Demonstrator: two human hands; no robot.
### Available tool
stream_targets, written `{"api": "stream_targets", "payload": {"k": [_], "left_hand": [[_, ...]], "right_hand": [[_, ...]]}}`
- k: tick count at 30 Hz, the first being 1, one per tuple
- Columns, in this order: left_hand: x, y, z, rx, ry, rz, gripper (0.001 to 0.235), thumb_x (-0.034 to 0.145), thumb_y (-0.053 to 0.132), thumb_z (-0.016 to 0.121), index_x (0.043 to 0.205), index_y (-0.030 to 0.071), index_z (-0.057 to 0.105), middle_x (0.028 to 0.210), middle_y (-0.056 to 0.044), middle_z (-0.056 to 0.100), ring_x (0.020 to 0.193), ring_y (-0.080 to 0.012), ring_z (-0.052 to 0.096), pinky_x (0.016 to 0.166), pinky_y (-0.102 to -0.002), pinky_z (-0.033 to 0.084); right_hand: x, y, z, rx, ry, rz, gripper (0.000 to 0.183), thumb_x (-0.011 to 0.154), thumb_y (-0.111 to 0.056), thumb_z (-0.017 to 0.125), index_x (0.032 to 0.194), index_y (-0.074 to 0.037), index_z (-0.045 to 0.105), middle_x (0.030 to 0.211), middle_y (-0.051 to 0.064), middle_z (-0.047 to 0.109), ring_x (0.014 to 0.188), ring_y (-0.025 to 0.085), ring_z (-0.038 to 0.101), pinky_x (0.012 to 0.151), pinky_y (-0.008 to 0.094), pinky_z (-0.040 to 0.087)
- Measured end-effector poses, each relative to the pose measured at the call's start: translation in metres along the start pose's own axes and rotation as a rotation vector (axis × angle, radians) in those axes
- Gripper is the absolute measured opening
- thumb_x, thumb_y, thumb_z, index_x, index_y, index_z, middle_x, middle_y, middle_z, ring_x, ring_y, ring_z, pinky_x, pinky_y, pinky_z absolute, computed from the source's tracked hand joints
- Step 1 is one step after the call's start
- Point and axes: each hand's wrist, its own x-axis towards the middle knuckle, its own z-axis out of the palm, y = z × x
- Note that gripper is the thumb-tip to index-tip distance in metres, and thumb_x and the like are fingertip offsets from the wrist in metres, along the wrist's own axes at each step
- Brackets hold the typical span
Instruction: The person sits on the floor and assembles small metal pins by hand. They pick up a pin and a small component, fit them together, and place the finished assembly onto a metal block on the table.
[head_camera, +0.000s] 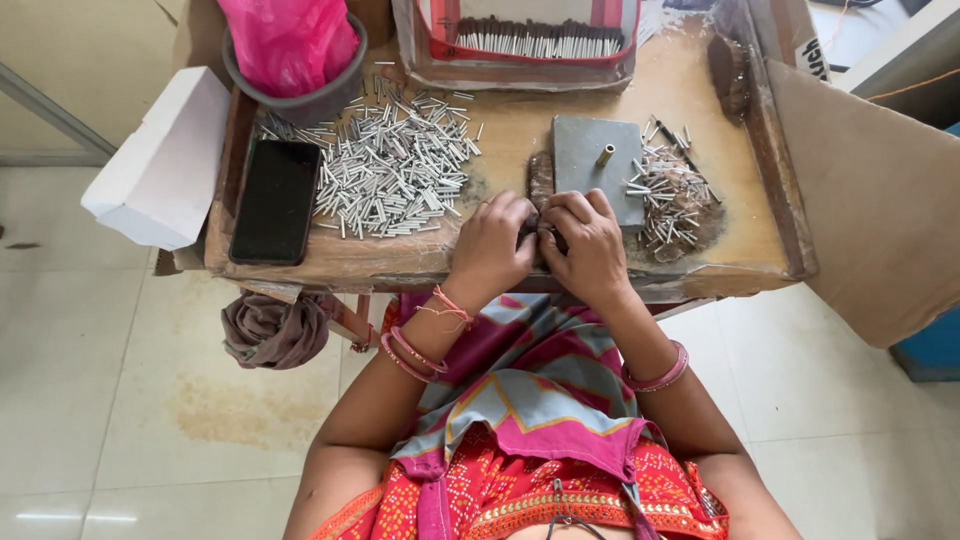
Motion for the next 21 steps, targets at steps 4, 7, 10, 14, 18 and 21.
{"api": "stream_targets", "payload": {"k": [4,7,10,14,18,21], "left_hand": [[0.004,-0.004,0.007,0.028,0.004,-0.003,0.022,0.080,0.012,0.071,0.099,0.003,0.064,0.103,-0.015,0.065,0.101,-0.0381,0.063,0.087,-0.047,0.050],[0.004,-0.005,0.007,0.011,-0.020,0.001,0.022,0.078,0.012,0.071,0.097,0.003,0.065,0.100,-0.015,0.066,0.100,-0.0375,0.064,0.090,-0.047,0.051],[-0.006,0.009,-0.001,-0.015,0.084,0.066,0.022,0.078,0.008,0.071,0.099,0.004,0.065,0.103,-0.015,0.066,0.100,-0.0369,0.064,0.089,-0.046,0.051],[-0.015,0.054,-0.037,-0.435,-0.052,0.048,0.032,0.083,0.002,0.072,0.114,0.001,0.062,0.098,-0.012,0.062,0.086,-0.0255,0.064,0.076,-0.037,0.053],[-0.033,0.051,-0.026,-0.549,-0.069,0.175,0.014,0.091,-0.005,0.068,0.102,0.004,0.069,0.100,-0.008,0.065,0.081,-0.0165,0.067,0.069,-0.028,0.055],[-0.039,0.057,-0.021,-0.663,-0.017,0.094,0.010,0.091,-0.006,0.065,0.098,0.002,0.065,0.097,-0.008,0.062,0.081,-0.0148,0.068,0.068,-0.026,0.057]], "right_hand": [[-0.003,-0.001,0.000,0.018,0.041,-0.012,0.018,0.081,-0.007,0.072,0.098,-0.003,0.066,0.110,0.011,0.065,0.096,0.032,0.059,0.088,0.041,0.049],[-0.017,0.005,0.005,0.212,0.177,0.079,0.013,0.088,-0.005,0.068,0.100,-0.001,0.063,0.109,0.011,0.065,0.084,0.022,0.060,0.075,0.033,0.049],[-0.042,0.018,0.009,0.673,0.270,0.224,0.009,0.100,-0.005,0.061,0.106,0.001,0.061,0.109,0.008,0.062,0.079,0.010,0.056,0.067,0.025,0.046],[-0.067,0.035,-0.005,1.310,0.001,0.619,0.007,0.107,-0.007,0.060,0.110,-0.001,0.062,0.083,-0.001,0.056,0.060,0.002,0.045,0.051,0.020,0.035],[-0.074,0.017,-0.028,1.529,-0.262,0.788,0.011,0.104,-0.011,0.061,0.108,-0.001,0.062,0.079,0.000,0.063,0.050,0.000,0.045,0.043,0.018,0.034],[-0.071,0.007,-0.036,1.494,-0.282,0.773,0.015,0.098,-0.009,0.065,0.109,0.000,0.061,0.091,0.003,0.069,0.063,0.004,0.055,0.053,0.021,0.046]]}}
